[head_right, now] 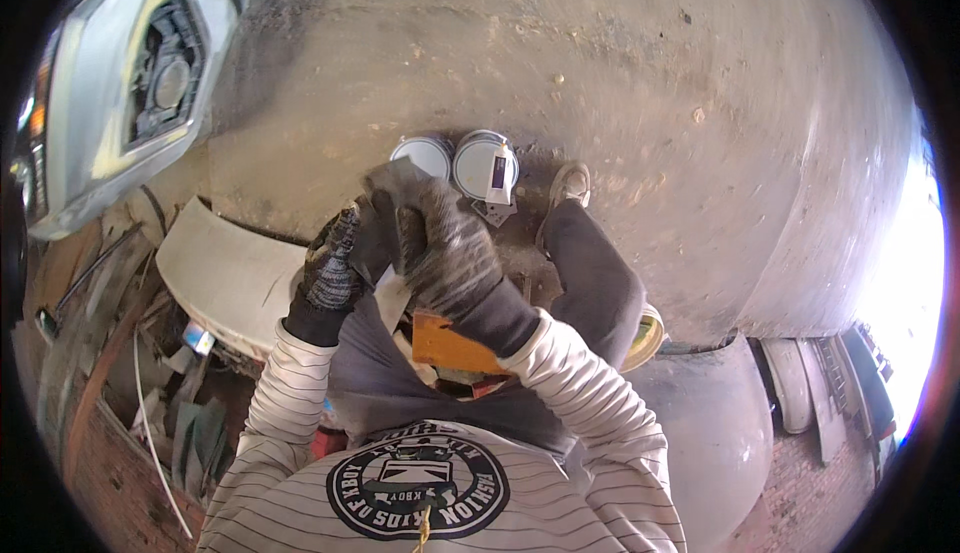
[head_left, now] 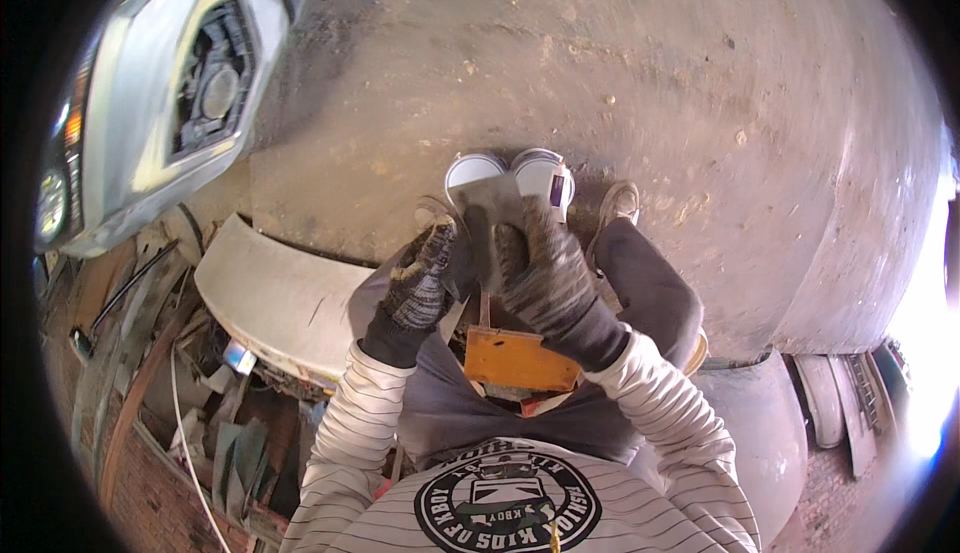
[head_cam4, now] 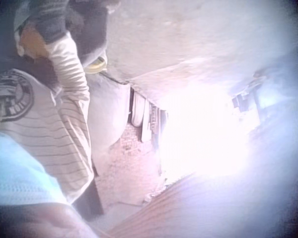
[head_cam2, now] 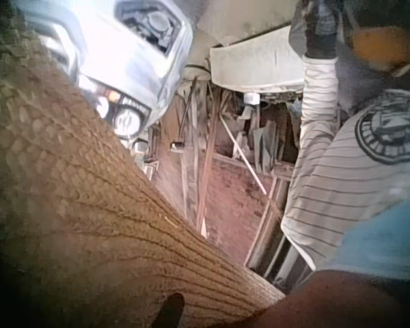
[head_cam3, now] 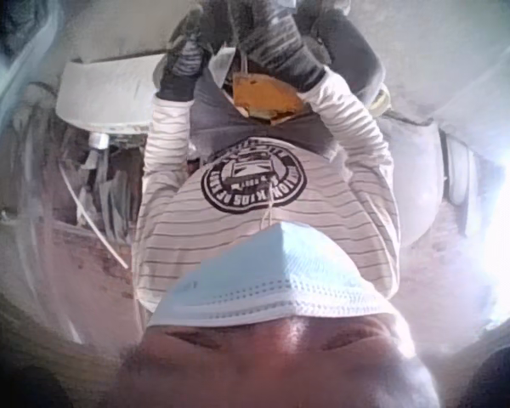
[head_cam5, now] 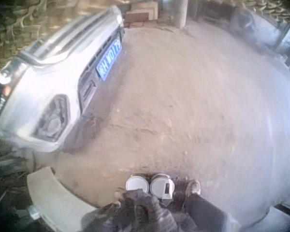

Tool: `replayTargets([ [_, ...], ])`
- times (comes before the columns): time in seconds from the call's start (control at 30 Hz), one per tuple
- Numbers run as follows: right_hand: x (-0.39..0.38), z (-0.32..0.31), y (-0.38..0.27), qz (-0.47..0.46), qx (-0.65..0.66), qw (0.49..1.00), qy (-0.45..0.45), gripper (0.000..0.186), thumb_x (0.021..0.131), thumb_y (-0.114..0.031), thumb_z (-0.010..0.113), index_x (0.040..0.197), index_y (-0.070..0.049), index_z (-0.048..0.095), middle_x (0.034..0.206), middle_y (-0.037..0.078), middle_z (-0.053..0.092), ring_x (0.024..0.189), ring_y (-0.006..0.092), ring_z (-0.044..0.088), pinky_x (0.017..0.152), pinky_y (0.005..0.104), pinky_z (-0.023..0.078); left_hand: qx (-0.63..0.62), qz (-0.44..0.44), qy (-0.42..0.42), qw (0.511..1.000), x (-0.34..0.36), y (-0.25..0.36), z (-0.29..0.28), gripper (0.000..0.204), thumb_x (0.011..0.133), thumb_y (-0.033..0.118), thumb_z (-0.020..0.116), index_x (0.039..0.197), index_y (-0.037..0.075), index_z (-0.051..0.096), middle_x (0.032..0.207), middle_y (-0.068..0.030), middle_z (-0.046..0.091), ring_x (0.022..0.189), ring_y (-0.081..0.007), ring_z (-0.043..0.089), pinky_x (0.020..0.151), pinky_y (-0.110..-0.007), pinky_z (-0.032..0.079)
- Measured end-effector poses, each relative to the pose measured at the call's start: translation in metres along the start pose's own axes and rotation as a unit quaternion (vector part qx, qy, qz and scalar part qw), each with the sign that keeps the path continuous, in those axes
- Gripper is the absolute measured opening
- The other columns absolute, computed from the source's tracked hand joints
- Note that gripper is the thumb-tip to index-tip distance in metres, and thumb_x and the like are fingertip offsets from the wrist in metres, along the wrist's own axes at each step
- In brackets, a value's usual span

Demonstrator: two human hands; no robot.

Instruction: The person sands the front bumper of a silver car, then sits on the floor to mix two components of body filler on a spreader. They apply the mixed filler to a damaged area on the car's side panel using the spreader.

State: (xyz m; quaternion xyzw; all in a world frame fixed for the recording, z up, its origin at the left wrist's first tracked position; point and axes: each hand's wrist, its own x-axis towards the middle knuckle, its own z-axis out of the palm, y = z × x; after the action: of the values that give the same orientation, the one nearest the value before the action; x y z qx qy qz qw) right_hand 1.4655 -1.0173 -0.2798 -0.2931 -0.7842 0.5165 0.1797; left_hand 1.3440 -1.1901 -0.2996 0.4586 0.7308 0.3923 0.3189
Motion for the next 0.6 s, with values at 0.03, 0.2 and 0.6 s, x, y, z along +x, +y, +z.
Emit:
replayTargets([
  [0.03,0.002,0.001,0.019,0.045,-0.016,0.997,-0.062,0.021,0.089,-0.001,0.056,0.108,0.004,0.050,0.086,0.009,0.057,0.073,0.0237,0.058,0.065,0.0340,0.049,0.030,0.003,-0.017,0.999,0.002,-0.018,0.008,0.052,0.089,0.005,0.062,0.137,0.004,0.042,0.127,-0.0168,0.056,0.109,-0.0274,0.060,0.095,-0.038,0.048],
  [0.2,-0.004,0.028,0.081,0.019,-0.030,0.999,0.033,0.021,0.090,-0.002,0.054,0.109,0.004,0.048,0.080,0.015,0.057,0.069,0.0289,0.057,0.063,0.0345,0.047,0.071,0.048,-0.021,0.996,0.001,-0.078,0.051,0.046,0.093,0.000,0.055,0.137,0.002,0.042,0.128,-0.0146,0.055,0.116,-0.0261,0.054,0.104,-0.036,0.041],
  [0.6,-0.078,0.050,0.121,0.024,0.074,0.995,0.062,0.050,0.094,-0.022,0.056,0.137,0.000,0.042,0.113,0.018,0.060,0.103,0.0321,0.060,0.092,0.0364,0.047,-0.388,-0.016,0.029,0.921,-0.051,-0.058,0.050,0.050,0.093,0.016,0.052,0.138,0.001,0.040,0.134,-0.0159,0.051,0.117,-0.0266,0.055,0.106,-0.039,0.040],
])
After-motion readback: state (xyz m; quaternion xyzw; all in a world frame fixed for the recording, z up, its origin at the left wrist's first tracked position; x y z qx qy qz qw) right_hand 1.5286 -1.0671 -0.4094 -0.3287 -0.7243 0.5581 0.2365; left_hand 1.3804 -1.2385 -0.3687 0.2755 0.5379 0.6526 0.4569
